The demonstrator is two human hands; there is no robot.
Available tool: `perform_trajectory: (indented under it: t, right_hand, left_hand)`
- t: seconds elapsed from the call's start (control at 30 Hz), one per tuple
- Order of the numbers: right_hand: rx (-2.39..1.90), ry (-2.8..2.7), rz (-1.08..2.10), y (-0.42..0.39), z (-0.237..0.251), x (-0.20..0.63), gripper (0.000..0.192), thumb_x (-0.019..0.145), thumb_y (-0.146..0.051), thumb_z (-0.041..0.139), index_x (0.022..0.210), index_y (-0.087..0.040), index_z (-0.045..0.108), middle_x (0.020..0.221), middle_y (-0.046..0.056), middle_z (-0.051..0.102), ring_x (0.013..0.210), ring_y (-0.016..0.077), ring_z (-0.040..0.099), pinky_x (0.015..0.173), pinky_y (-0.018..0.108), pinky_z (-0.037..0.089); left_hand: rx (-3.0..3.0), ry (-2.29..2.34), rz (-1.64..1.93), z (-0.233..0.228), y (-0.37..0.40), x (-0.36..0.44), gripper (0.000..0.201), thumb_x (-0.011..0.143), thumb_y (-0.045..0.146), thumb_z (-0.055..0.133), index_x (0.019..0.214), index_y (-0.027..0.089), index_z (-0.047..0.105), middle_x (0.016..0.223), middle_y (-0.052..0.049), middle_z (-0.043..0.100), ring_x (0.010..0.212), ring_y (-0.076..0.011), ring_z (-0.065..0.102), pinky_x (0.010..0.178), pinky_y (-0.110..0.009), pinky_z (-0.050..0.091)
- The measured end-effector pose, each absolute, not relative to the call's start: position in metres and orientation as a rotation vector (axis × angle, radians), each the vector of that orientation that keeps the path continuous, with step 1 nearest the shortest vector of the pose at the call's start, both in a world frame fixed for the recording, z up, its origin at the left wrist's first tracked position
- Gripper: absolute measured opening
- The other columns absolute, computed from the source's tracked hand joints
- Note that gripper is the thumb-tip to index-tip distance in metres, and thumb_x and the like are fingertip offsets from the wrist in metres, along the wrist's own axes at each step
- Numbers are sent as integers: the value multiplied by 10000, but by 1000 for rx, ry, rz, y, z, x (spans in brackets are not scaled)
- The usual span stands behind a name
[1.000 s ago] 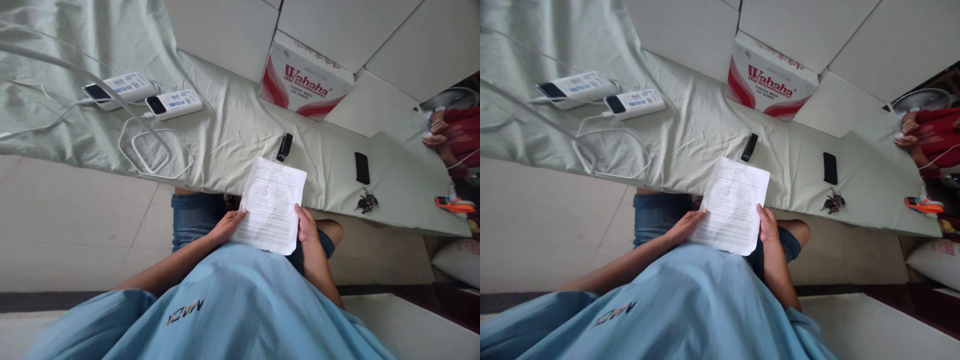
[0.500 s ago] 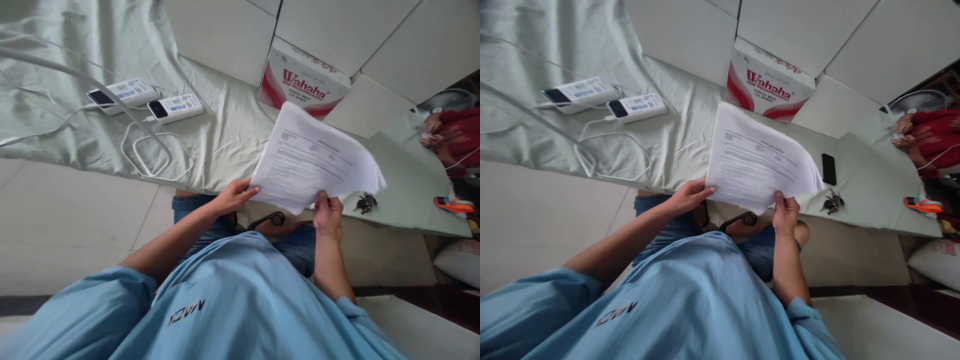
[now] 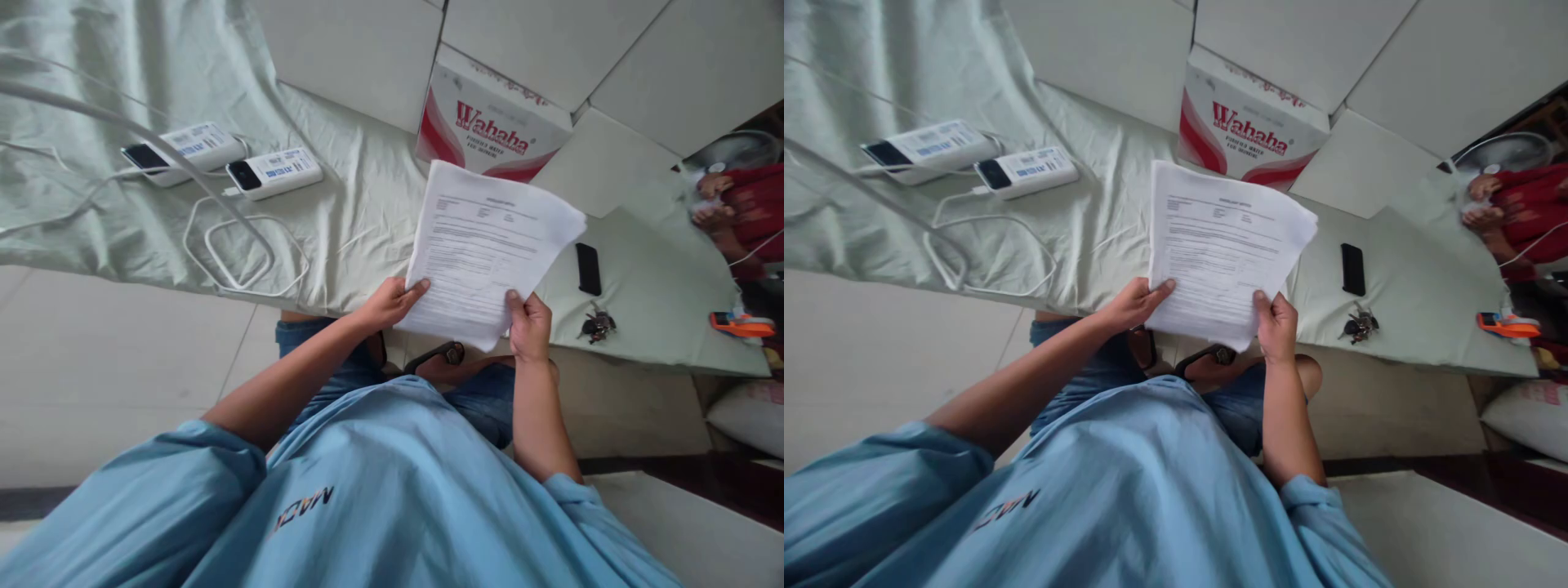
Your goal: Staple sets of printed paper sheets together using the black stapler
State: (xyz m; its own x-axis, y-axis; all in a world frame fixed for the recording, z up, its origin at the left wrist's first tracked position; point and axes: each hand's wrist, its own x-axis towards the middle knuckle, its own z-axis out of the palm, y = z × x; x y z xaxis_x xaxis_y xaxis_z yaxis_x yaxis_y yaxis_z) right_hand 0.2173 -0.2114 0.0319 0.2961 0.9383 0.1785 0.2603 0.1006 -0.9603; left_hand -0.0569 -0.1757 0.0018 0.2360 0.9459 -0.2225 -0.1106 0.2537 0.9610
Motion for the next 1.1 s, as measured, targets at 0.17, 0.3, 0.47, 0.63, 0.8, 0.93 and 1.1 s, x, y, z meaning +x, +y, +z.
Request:
perform_trajectory:
  t: [0.17, 0.3, 0.47, 0.63, 0.8, 0.93, 1.1]
  right_hand:
    - [-1531, -1096, 1169, -236, 28, 230, 486, 813, -647, 800, 1017, -206, 791, 936, 58, 823, 882, 256, 756, 815, 378, 592]
    - [-1652, -949, 1342, -254, -2, 237, 544, 702, -712, 846, 899, -212, 764, 822, 34, 802, 766, 233, 728, 755, 366, 582]
    - [-1636, -862, 1379, -261, -26, 236, 543, 664, -697, 870, 892, -218, 753, 842, 30, 805, 790, 241, 730, 781, 374, 584]
    - [-1638, -919, 1298, -257, -31, 235, 485, 729, -675, 826, 893, -227, 742, 880, 29, 807, 825, 247, 726, 795, 376, 579]
    - [-1636, -963, 1245, -256, -29, 233, 492, 756, -666, 808, 945, -216, 745, 878, 16, 809, 814, 228, 722, 802, 369, 591]
    - [-1631, -977, 1233, -260, -22, 231, 494, 769, -663, 808, 965, -212, 756, 879, 16, 816, 767, 218, 724, 781, 366, 598]
    - [-1579, -1019, 1173, -268, -10, 236, 442, 833, -614, 793, 1051, -229, 786, 964, 23, 831, 842, 226, 751, 843, 377, 606]
  left_hand:
    - [591, 949, 703, -11, -233, -46, 531, 759, 650, 852, 881, 138, 782, 857, -136, 806, 774, -272, 745, 729, -361, 618]
    - [477, 986, 589, -31, -264, -41, 516, 740, 609, 891, 866, 117, 798, 893, -140, 818, 785, -245, 745, 731, -322, 608]
    - [430, 1029, 571, -37, -266, -41, 443, 800, 550, 868, 883, 119, 804, 889, -125, 822, 779, -238, 750, 714, -310, 605]
    - [322, 1099, 706, -33, -259, -38, 347, 900, 480, 772, 864, 134, 767, 879, -123, 813, 765, -236, 755, 730, -319, 605]
    - [410, 1103, 871, -36, -260, -34, 472, 779, 622, 834, 845, 172, 707, 811, -70, 778, 759, -233, 734, 706, -306, 569]
    - [568, 1116, 941, -37, -261, -33, 598, 706, 748, 814, 836, 181, 676, 751, -32, 725, 735, -216, 690, 660, -280, 512]
    - [721, 1154, 958, -23, -255, -34, 536, 794, 711, 757, 818, 188, 640, 720, -2, 651, 702, -193, 614, 627, -271, 463]
